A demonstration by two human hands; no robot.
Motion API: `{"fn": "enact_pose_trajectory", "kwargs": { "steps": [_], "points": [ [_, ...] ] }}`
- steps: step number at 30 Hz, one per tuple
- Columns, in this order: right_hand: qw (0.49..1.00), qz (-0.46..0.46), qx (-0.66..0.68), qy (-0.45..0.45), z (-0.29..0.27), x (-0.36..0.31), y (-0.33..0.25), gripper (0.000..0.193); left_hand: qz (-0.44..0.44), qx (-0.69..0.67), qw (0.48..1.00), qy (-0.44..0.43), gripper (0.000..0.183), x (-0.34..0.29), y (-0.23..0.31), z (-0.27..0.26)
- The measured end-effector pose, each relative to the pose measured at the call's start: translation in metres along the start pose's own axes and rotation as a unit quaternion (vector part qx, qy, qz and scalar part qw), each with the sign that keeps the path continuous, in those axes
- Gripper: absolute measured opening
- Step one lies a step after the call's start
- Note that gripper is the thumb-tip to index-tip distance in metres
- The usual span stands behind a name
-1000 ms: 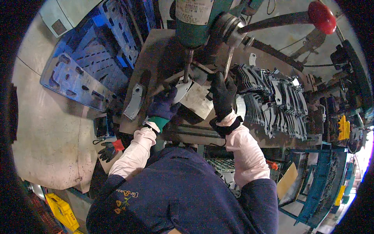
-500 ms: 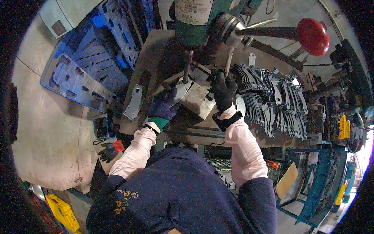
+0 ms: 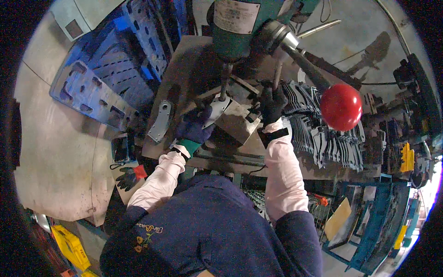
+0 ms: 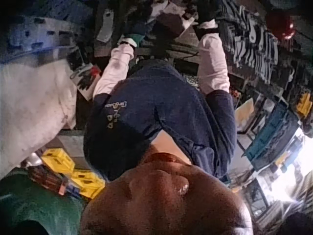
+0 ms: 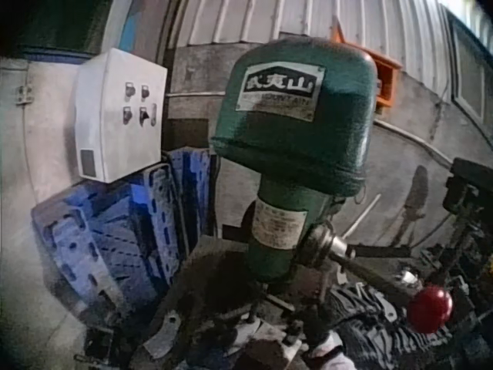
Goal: Drilling holes in curved metal plates using a drill press and sorting the finished parts.
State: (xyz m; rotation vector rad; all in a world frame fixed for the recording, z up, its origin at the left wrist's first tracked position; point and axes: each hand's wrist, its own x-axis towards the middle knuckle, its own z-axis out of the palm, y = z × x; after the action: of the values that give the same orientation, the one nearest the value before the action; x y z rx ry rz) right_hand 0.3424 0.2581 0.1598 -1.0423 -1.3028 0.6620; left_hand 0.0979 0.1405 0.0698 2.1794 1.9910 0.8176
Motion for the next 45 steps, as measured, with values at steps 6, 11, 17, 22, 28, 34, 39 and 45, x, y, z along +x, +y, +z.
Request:
{"fn": "enact_pose_trajectory", "kwargs": {
  "steps": [6,11,17,22,28,34,39,45],
  "points": [
    [0.993,-0.094,-0.074,0.009,-0.001,0.009,0.003,0.019,0.028,-0.012,0.999,0.037,0.069,0.0,-0.003,0.002],
    [0.992,-0.109,-0.057,0.015,0.004,0.012,-0.002,0.022,0.036,-0.026,0.998,0.034,0.069,-0.001,-0.006,0.003],
    [0.999,0.029,-0.021,0.001,-0.005,0.036,0.012,0.021,0.019,-0.007,1.0,0.012,0.071,0.001,-0.006,0.005],
    [0.975,-0.126,-0.184,-0.005,-0.031,0.105,0.041,0.025,0.003,-0.006,1.0,-0.004,0.071,-0.002,-0.002,0.003],
    [0.874,-0.327,-0.359,-0.008,-0.058,0.179,0.06,0.032,-0.024,0.027,0.998,-0.042,0.069,-0.001,0.001,0.001],
    [0.938,-0.191,-0.285,-0.045,-0.051,0.13,0.055,0.029,0.07,0.001,0.996,0.063,0.057,0.002,0.003,-0.005],
    [0.988,-0.034,-0.101,-0.11,-0.016,0.041,0.021,0.027,-0.024,-0.112,0.993,-0.009,0.056,-0.004,-0.009,0.008],
    [0.98,0.119,0.016,-0.155,-0.004,-0.019,-0.034,0.028,-0.001,0.008,1.0,-0.024,0.067,0.002,0.004,-0.005]
  ]
}}
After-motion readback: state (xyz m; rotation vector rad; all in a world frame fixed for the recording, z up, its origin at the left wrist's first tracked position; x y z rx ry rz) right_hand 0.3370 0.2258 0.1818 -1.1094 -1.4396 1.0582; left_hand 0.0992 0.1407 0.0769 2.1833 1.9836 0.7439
